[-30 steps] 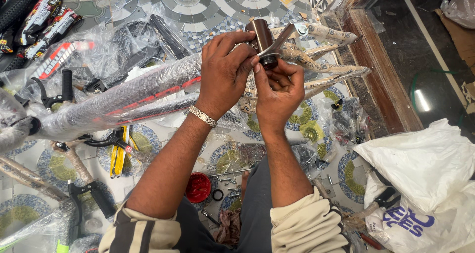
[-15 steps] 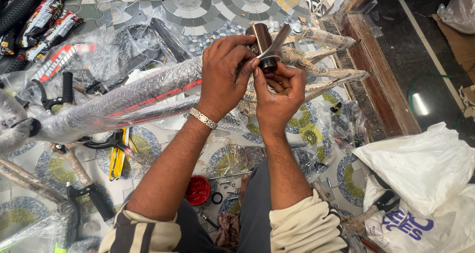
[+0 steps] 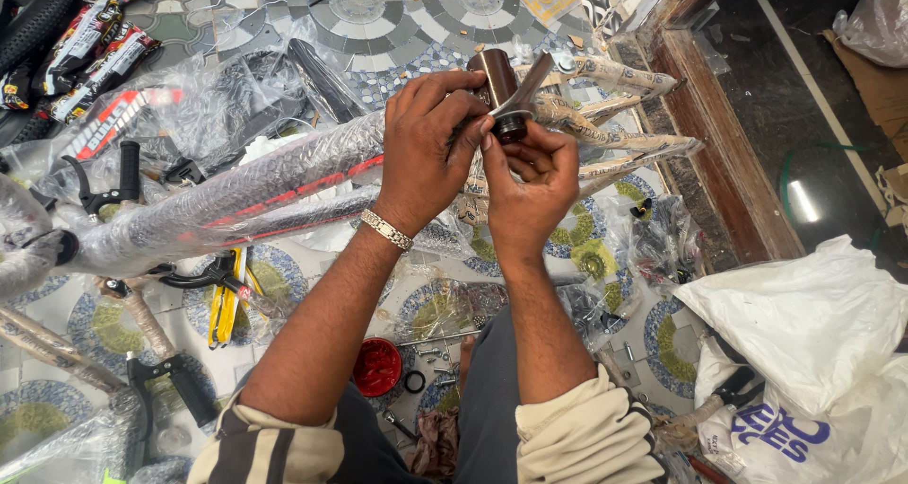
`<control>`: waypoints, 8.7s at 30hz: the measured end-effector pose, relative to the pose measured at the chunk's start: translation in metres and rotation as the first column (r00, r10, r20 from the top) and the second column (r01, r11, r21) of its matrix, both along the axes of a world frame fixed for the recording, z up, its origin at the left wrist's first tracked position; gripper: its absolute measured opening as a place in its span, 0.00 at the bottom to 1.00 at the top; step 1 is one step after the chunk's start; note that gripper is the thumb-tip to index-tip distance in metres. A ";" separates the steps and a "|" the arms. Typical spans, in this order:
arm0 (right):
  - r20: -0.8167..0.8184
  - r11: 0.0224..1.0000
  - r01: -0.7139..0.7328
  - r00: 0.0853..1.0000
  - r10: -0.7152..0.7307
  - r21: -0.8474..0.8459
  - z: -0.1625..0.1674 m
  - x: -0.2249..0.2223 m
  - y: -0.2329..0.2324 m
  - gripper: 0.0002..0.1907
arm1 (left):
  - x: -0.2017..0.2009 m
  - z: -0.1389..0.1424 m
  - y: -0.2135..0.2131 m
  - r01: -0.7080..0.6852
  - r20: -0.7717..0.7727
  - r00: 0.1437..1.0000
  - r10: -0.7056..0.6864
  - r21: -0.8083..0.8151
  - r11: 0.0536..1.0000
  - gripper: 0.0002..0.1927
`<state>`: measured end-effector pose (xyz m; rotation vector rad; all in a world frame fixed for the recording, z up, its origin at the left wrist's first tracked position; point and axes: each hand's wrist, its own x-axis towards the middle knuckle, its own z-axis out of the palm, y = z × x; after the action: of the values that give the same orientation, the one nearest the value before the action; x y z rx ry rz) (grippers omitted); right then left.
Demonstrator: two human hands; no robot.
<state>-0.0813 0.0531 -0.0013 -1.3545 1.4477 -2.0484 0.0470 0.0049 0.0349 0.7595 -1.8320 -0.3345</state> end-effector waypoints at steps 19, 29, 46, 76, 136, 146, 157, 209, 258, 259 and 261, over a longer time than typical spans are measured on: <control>0.067 0.998 -0.057 0.996 0.060 -0.041 0.004 0.011 -0.001 0.19 | 0.001 0.014 -0.001 -0.025 -0.005 1.000 0.025 -0.010 1.000 0.06; -0.034 1.000 0.005 0.999 -0.005 0.011 0.014 0.015 -0.007 0.14 | 0.005 0.019 -0.002 -0.008 -0.024 1.000 0.009 0.015 1.000 0.05; -0.036 0.998 -0.044 0.998 0.046 0.047 0.013 0.004 -0.028 0.14 | 0.002 0.015 -0.028 -0.001 0.013 1.000 0.001 0.029 1.000 0.06; -0.120 1.000 0.001 0.993 0.002 0.024 -0.029 0.015 -0.034 0.15 | 0.030 -0.001 -0.057 0.139 0.236 0.960 -0.148 0.057 0.989 0.27; -0.554 0.951 0.233 0.774 -0.307 -0.202 -0.041 0.060 0.128 0.23 | 0.082 -0.061 0.086 0.065 0.425 0.901 0.091 -0.340 0.938 0.35; -0.600 0.948 0.233 0.734 -0.317 -0.215 -0.047 0.055 0.125 0.22 | 0.077 -0.069 0.086 0.062 0.224 0.974 0.025 -0.372 0.926 0.22; -0.575 0.946 0.140 0.765 -0.291 -0.293 -0.076 0.041 0.115 0.24 | 0.083 -0.058 0.085 0.247 0.189 0.961 -0.203 -0.247 0.937 0.13; -0.657 0.943 0.184 0.680 -0.326 -0.278 -0.045 0.052 0.110 0.18 | 0.077 -0.045 0.084 0.226 0.009 0.974 -0.226 -0.042 0.973 0.11; -0.809 0.913 0.257 0.428 -0.403 -0.318 -0.043 0.052 0.112 0.16 | 0.076 -0.039 0.079 0.211 -0.008 0.977 -0.211 -0.017 0.977 0.11; -0.805 0.911 0.252 0.431 -0.407 -0.326 -0.044 0.050 0.112 0.17 | 0.075 -0.039 0.080 0.212 -0.012 0.977 -0.213 -0.018 0.977 0.11; -0.791 0.911 0.249 0.455 -0.409 -0.328 -0.047 0.047 0.110 0.19 | 0.075 -0.039 0.081 0.210 -0.016 0.978 -0.210 -0.022 0.977 0.11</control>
<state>-0.0339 0.1636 -0.0488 -2.5811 2.0763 -1.7461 0.1217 0.0855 -0.0037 0.5477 -1.9001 -0.4574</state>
